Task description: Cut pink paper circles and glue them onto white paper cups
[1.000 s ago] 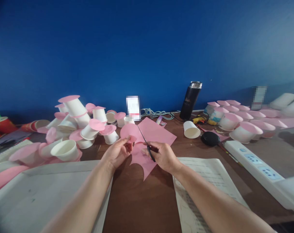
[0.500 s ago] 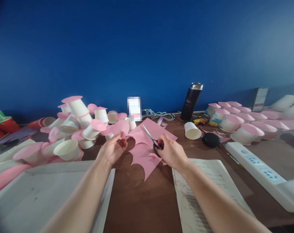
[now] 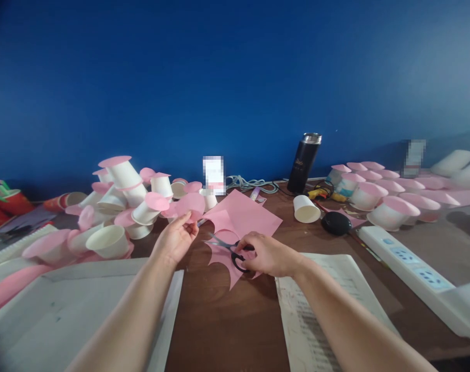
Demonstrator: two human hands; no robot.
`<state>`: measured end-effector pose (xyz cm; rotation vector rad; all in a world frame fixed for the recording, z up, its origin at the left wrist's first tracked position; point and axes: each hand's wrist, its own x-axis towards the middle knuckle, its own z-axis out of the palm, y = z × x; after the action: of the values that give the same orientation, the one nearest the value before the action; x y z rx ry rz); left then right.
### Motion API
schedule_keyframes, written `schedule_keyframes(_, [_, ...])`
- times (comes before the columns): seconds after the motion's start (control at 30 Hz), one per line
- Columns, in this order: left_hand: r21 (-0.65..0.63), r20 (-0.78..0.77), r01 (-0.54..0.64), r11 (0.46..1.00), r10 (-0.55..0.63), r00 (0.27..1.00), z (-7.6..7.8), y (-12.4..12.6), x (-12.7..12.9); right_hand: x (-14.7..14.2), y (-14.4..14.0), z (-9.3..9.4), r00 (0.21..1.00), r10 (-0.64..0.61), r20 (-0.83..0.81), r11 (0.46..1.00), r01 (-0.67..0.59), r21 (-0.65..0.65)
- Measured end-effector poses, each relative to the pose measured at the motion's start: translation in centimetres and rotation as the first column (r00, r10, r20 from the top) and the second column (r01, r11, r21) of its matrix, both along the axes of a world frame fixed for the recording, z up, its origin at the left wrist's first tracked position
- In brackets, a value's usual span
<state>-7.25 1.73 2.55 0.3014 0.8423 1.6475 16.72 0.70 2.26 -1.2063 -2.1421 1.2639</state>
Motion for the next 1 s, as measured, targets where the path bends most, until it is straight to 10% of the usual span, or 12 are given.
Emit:
schedule_keyframes(0.5, [0.015, -0.147, 0.015, 1.000, -0.013, 0.989, -1.0, 0.4, -0.3, -1.8, -2.3, 1.2, 0.935, 0.261, 0.242, 0.853, -0.340, 0.396])
schedule_keyframes(0.73, [-0.071, -0.261, 0.038, 0.997, -0.056, 0.964, -1.4, 0.3, 0.3, -2.7, 0.4, -1.0, 0.992, -0.108, -0.070, 0.917, 0.127, 0.378])
schedule_keyframes(1.0, [-0.070, -0.292, 0.027, 0.997, -0.047, 0.955, -1.4, 0.2, 0.8, -6.2, 3.3, -0.5, 0.956, -0.267, 0.119, 0.935, 0.227, 0.271])
